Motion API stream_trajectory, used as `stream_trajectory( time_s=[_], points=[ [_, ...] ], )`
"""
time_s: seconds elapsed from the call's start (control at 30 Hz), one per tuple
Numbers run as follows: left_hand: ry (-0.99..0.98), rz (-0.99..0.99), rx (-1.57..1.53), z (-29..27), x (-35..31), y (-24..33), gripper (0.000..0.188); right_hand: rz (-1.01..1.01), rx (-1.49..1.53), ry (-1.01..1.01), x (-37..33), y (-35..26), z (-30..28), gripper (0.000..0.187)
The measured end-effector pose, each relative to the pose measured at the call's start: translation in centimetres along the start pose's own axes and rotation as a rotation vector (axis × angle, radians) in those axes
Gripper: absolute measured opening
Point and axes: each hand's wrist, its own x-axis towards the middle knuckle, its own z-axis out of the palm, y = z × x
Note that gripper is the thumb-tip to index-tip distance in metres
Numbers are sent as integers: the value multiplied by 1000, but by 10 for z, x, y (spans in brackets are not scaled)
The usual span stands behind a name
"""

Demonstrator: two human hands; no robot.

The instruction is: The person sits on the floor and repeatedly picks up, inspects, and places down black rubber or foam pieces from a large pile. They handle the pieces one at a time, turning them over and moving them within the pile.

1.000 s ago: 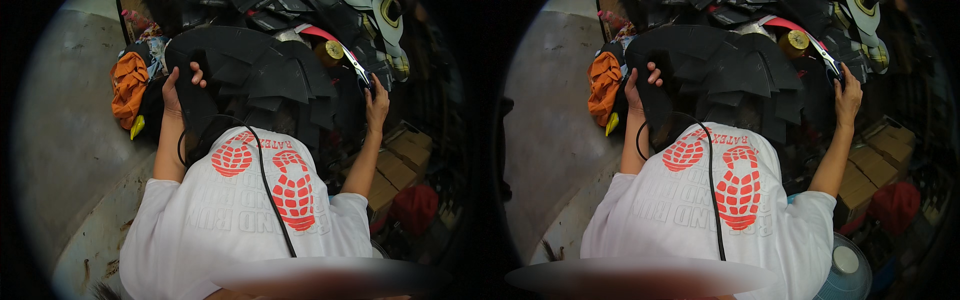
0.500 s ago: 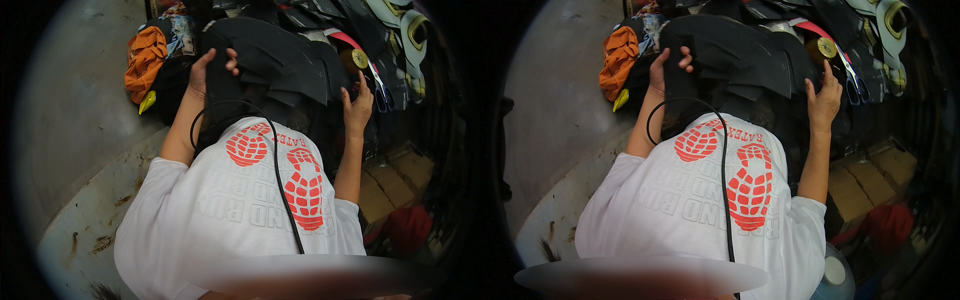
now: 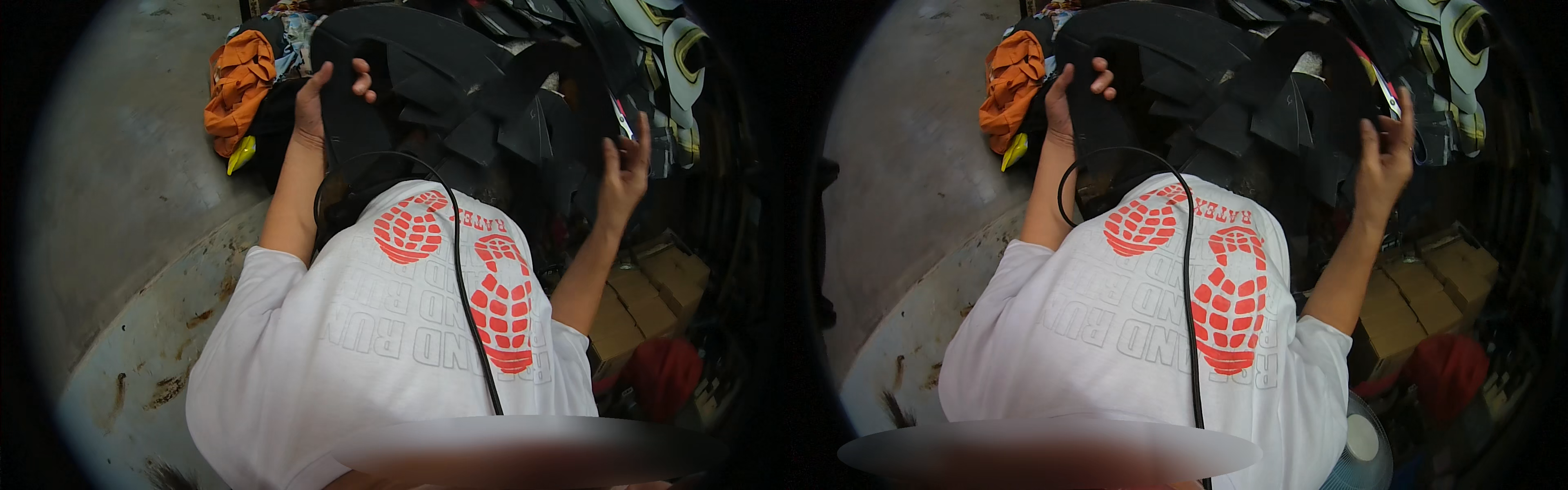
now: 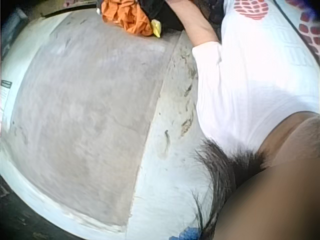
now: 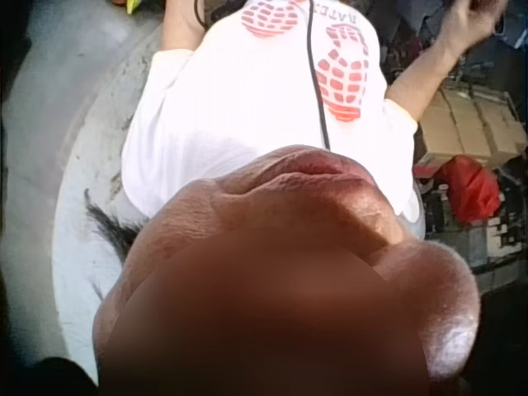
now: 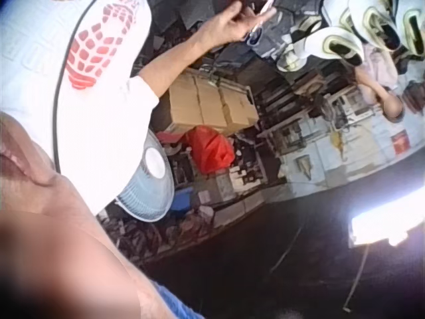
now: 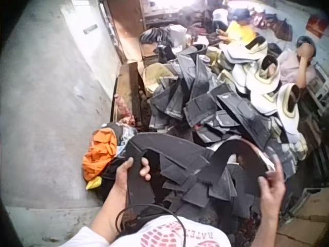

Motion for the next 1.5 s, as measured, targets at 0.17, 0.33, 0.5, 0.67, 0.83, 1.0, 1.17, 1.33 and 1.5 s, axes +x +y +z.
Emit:
stream_trajectory(
  time_s=[0.17,0.33,0.5,0.67,0.83,1.0,1.17,1.33,1.5],
  points=[
    [58,155,18,-1,-4,10,43,-69,331,115,0,-52,-41,61],
    [-13,183,-32,-5,-5,21,39,80,532,126,-5,-51,-27,63],
    [-47,221,-69,-7,-12,38,36,189,-54,-114,-21,2,46,63],
    [3,250,-115,-8,-12,34,38,-32,-663,-242,-37,32,80,90],
    [-17,190,-61,-6,-7,26,39,-146,-882,-228,-35,30,98,104],
    [-7,210,-35,-5,-4,22,41,-65,-803,-270,-29,26,101,104],
    [6,229,-36,-9,-8,28,42,-2,-641,-234,-16,11,80,96],
    [-32,208,-71,-9,-11,33,42,87,-473,-124,1,2,53,87],
    [-44,218,-75,-10,-9,33,43,13,-466,6,6,4,32,83]
  ],
)
